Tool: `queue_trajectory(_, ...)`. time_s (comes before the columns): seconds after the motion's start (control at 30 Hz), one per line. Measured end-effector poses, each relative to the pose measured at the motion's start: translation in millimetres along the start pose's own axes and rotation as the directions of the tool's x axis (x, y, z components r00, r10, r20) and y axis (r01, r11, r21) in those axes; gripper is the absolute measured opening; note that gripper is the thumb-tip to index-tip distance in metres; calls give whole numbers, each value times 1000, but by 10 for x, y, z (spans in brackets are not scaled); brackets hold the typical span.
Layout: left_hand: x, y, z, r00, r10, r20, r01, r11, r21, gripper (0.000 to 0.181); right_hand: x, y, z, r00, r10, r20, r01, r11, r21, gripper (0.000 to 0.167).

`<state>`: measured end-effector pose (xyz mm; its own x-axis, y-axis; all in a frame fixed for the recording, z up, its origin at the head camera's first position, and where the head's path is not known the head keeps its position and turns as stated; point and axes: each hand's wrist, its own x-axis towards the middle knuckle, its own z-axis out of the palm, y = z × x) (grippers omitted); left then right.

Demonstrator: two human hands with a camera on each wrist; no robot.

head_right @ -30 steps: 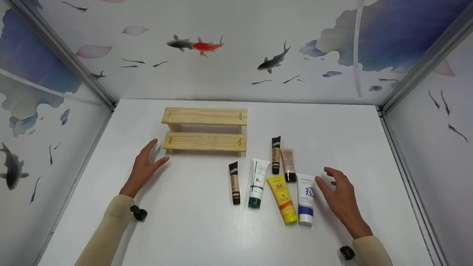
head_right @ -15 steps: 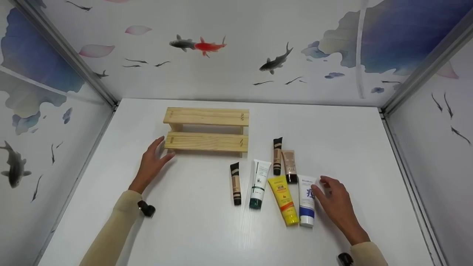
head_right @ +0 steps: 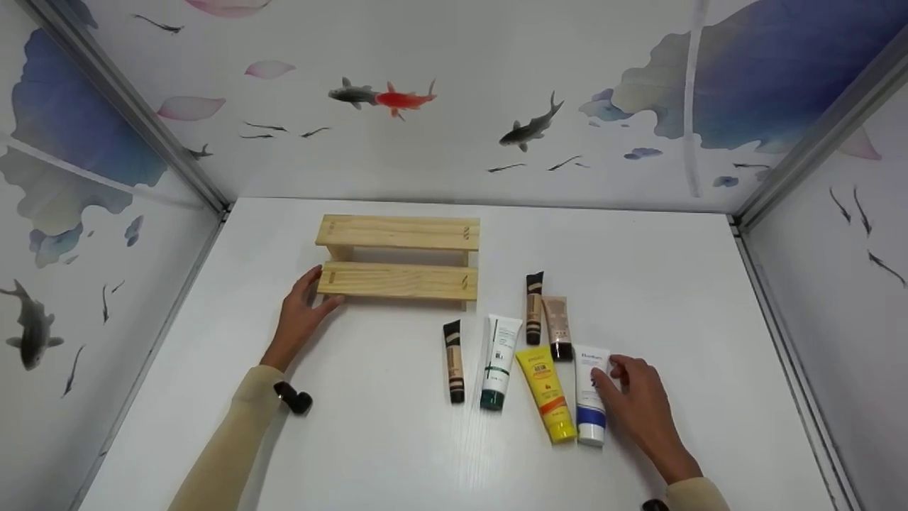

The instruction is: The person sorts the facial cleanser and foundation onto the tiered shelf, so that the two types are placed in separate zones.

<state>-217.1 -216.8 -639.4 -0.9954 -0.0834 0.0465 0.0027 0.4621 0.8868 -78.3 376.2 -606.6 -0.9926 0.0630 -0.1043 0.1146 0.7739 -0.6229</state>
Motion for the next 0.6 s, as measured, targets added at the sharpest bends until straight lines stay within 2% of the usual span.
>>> queue_trajectory(0.27, 6, -52, 12, 1000, 23, -5, -23, 1000, -14, 95, -23, -16, 40, 999, 46, 29, -45, 999, -10, 77)
queue_trajectory(0.5, 23, -75, 41, 998, 60, -12, -59, 998, 37, 90, -26, -44, 60, 996, 70, 50, -69, 998, -13, 82)
queue_trajectory(0.6, 34, -61, 58, 998, 56, -11, -56, 997, 47, 90, -29, -41, 60, 997, 72, 43, -71, 997, -14, 84)
